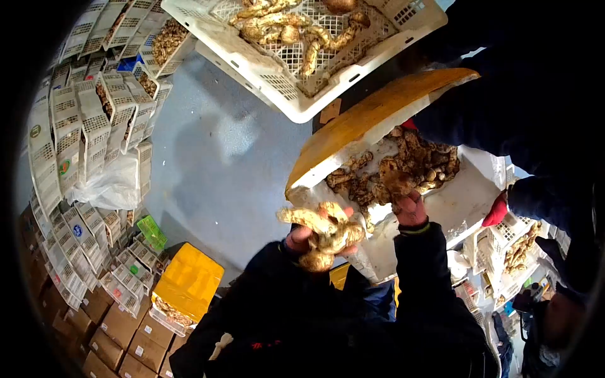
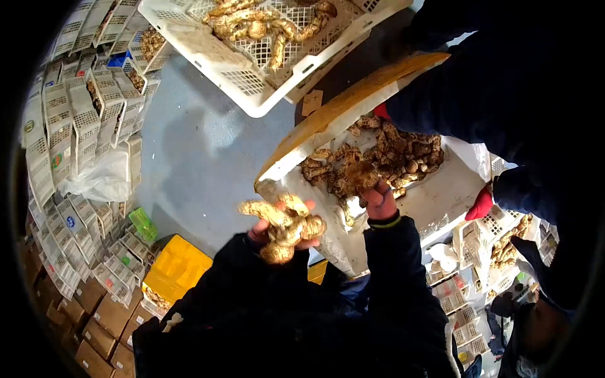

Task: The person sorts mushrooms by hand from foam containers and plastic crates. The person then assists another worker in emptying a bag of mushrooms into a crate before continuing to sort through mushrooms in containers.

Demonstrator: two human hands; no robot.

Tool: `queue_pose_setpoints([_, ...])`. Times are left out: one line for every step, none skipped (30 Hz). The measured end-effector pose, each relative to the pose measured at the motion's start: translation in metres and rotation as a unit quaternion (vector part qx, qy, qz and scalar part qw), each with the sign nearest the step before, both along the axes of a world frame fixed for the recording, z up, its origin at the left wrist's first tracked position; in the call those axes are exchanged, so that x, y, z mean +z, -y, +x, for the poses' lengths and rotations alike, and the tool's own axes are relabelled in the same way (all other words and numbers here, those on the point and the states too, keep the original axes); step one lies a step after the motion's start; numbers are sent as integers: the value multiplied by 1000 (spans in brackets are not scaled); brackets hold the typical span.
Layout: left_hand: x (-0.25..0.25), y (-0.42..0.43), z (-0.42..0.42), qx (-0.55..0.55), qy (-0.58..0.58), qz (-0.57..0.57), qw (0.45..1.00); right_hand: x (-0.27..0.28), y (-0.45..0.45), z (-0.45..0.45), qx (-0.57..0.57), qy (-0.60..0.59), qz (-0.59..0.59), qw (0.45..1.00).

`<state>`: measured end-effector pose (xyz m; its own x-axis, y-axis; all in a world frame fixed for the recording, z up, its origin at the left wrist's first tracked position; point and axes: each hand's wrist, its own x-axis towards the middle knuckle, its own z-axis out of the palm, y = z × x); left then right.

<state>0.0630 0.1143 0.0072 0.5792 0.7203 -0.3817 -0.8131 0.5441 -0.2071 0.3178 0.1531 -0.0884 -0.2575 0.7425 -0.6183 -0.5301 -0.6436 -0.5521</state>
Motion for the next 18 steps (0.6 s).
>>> queue_pose_setpoints([14, -30, -5, 5, -60, 19, 998, 67, -29, -23, -34, -46, 62, 996])
queue_pose_setpoints([27, -60, -9, 7, -123, 36, 992, 100, -52, -39, -42, -94, 153, 983])
queue_pose_setpoints([40, -90, -14, 7, -186, 49, 981, 113, -77, -48, -64, -164, 108, 978])
queue_pose_setpoints([39, -119, -24, 15, -171, 72, 982, 124, -107, -62, -37, -88, 192, 977])
queue_pose_setpoints([38, -147, -34, 24, -156, 95, 983, 134, -137, -76, -19, -6, 269, 963])
queue_pose_setpoints([37, -176, -43, 32, -140, 117, 983, 114, -171, -75, 9, -30, 178, 984])
queue_pose_setpoints([34, -203, -51, 39, -205, 96, 973, 102, -204, -88, 41, 0, 185, 982])
queue_pose_setpoints([34, -229, -59, 46, -270, 77, 959, 106, -227, -109, 75, 28, 194, 978])
queue_pose_setpoints([28, -251, -65, 57, -294, 65, 952, 125, -237, -124, 41, 114, 168, 978])
queue_pose_setpoints([18, -268, -72, 70, -316, 53, 945, 134, -251, -129, 57, 54, 114, 990])
queue_pose_setpoints([3, -276, -86, 42, -206, 89, 974, 136, -250, -133, 37, 77, 138, 987])
queue_pose_setpoints([43, -270, -67, 72, -277, -54, 957, 136, -248, -134, 16, 99, 164, 981])
queue_pose_setpoints([40, -266, -72, 70, -268, -26, 960, 135, -242, -132, -9, 76, 146, 986])
queue_pose_setpoints([36, -261, -77, 69, -259, -1, 963, 101, -233, -120, -38, 100, 207, 973])
queue_pose_setpoints([41, -248, -76, 85, -303, 2, 949, 113, -214, -110, -9, 61, 221, 973])
queue_pose_setpoints([51, -233, -72, 93, -315, 5, 945, 129, -188, -97, 20, 22, 236, 971])
queue_pose_setpoints([45, -212, -80, 95, -242, 40, 965, 123, -165, -76, 96, -21, 244, 965])
queue_pose_setpoints([30, -185, -90, 96, -170, 72, 978, 104, -138, -56, 169, -67, 247, 952])
